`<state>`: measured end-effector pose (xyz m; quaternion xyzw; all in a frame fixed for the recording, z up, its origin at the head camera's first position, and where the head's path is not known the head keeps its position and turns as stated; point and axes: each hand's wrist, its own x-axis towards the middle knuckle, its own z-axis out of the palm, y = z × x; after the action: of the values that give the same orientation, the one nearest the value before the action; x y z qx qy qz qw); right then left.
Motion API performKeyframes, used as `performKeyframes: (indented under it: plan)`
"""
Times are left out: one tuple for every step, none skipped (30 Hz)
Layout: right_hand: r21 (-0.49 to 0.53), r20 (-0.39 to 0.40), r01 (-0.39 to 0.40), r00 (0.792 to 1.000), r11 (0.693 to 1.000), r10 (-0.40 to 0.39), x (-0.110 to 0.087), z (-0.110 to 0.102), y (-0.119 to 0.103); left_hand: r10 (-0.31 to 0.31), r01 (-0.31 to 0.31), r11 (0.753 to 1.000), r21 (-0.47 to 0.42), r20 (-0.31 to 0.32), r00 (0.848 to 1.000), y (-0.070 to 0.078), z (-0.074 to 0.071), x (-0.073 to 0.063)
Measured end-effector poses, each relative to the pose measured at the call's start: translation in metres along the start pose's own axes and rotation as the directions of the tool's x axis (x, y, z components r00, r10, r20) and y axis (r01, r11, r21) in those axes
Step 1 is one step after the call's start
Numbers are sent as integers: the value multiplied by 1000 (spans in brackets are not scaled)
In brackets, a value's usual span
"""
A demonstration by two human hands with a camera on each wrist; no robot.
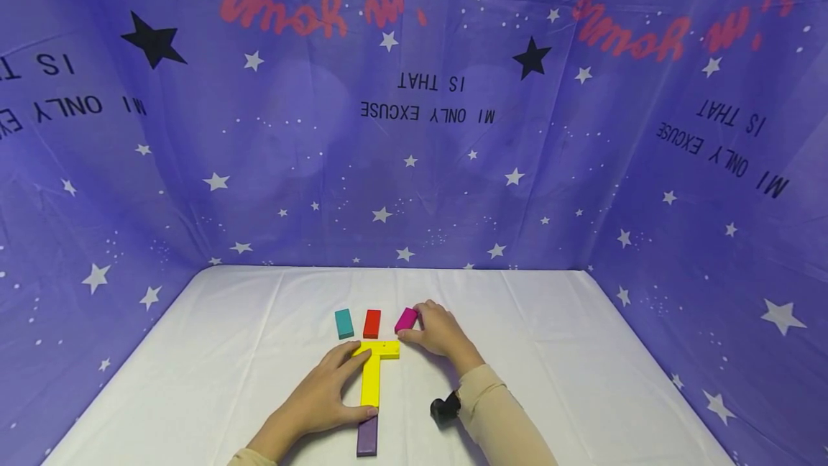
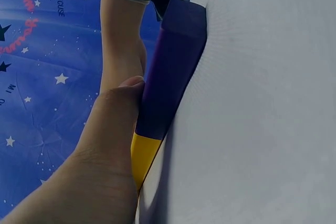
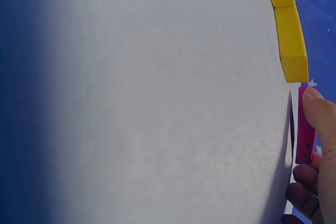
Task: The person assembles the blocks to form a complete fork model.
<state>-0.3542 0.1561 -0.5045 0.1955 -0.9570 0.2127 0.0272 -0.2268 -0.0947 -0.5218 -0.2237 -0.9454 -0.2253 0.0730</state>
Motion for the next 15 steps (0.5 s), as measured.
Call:
performKeyframes:
  plan:
    - [1, 0, -2, 1000, 1000, 2, 0, 0, 1, -1, 1, 1000, -3, 1, 1000, 0, 0, 0]
    - [1, 0, -4, 1000, 1000, 4, -1, -1, 1, -4, 4, 1000, -6, 4, 1000, 0, 0, 0]
    - [3, 0, -6, 1000, 1000, 6, -2, -1, 1, -4, 4, 1000, -9, 5, 1000, 0, 1, 0]
    - [5, 0, -7, 1000, 1000, 7, -2, -1, 1, -5, 5, 1000, -11, 6, 1000, 0, 1, 0]
    - [6, 1, -9, 1000, 1000, 9, -3, -2, 1, -4, 5, 1000, -12, 6, 1000, 0, 1, 0]
    - [8, 1, -11, 1000, 1000, 11, -4, -2, 2, -4, 4, 1000, -15, 5, 1000, 0, 1, 0]
    - [9, 1, -12, 1000, 1000, 12, -4, -2, 2, -2, 2, 1000, -15, 3, 1000, 0, 1, 0]
    - [10, 1, -11, 1000, 1000, 11, -5, -3, 2, 0, 0, 1000, -16, 2, 1000, 0, 1, 0]
    - [11, 0, -11, 1000, 1000, 11, -6, -3, 2, 1, -1, 1000, -16, 1, 1000, 0, 0, 0]
    - [10, -2, -10, 1000, 1000, 10, -6, -3, 3, 3, -3, 1000, -15, -1, 1000, 1, 0, 0]
    - [12, -4, -9, 1000, 1000, 9, -7, -3, 3, 4, -4, 1000, -13, -3, 1000, 1, 0, 0]
    - [12, -6, -7, 1000, 1000, 7, -8, -3, 3, 5, -5, 1000, -13, -5, 1000, 1, 0, 0]
    - [11, -8, -7, 1000, 1000, 7, -8, -3, 4, 7, -7, 1000, -11, -7, 1000, 1, 0, -1]
    - [12, -10, -8, 1000, 1000, 8, -9, -3, 4, 8, -8, 1000, -11, -9, 1000, 1, 0, -1]
    - [12, -11, -9, 1000, 1000, 10, -10, -4, 4, 9, -9, 1000, -10, -10, 1000, 2, -1, -1]
